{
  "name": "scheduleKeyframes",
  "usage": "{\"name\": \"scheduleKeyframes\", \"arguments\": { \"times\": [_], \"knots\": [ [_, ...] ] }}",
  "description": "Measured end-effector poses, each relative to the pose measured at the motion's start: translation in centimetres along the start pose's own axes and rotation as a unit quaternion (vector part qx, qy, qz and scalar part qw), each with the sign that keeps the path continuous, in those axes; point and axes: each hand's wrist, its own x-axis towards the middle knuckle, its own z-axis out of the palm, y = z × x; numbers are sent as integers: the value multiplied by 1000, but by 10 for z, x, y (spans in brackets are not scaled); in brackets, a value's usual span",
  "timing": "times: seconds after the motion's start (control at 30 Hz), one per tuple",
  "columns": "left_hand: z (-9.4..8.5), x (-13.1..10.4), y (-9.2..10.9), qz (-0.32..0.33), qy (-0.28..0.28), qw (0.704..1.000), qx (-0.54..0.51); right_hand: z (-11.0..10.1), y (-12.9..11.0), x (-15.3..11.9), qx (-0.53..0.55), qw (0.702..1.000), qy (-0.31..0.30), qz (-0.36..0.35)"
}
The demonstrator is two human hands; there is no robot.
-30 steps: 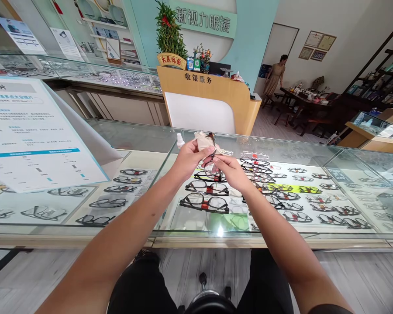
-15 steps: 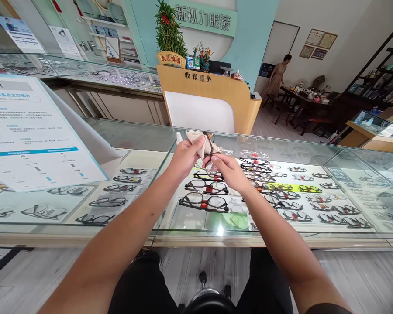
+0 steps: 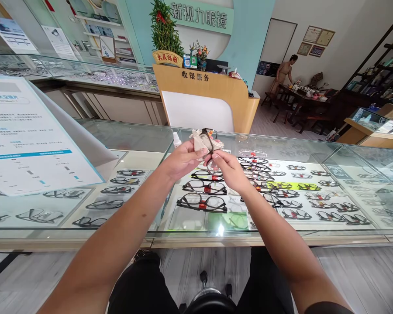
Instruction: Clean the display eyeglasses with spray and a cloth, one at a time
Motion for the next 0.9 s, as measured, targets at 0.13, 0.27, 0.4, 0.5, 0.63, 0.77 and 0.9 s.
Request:
{"name": "scheduleKeyframes", "arguments": {
  "times": [0.13, 0.27, 0.4, 0.5, 0.63, 0.77, 0.9],
  "knots": [
    [-4, 1, -5, -7, 28, 999, 23, -1, -1, -1, -10, 1000, 1, -12],
    [-10, 2, -6, -27, 38, 997, 64, -2, -1, 0, -29, 1000, 2, -12],
    [-5, 0, -2, -6, 22, 999, 41, 0, 0, 0, -25, 1000, 3, -5],
    [0, 0, 1, 3, 18, 999, 29, 0, 1, -1, -20, 1000, -1, -5],
    [4, 0, 0, 16, 32, 999, 18, 1, 0, -1, -12, 1000, -6, 2],
    [6, 0, 0, 41, 17, 998, 44, -1, -3, 0, 12, 1000, -17, 15],
    [7, -1, 0, 62, 19, 993, 96, -4, -8, 1, 32, 999, -29, 27]
  ]
}}
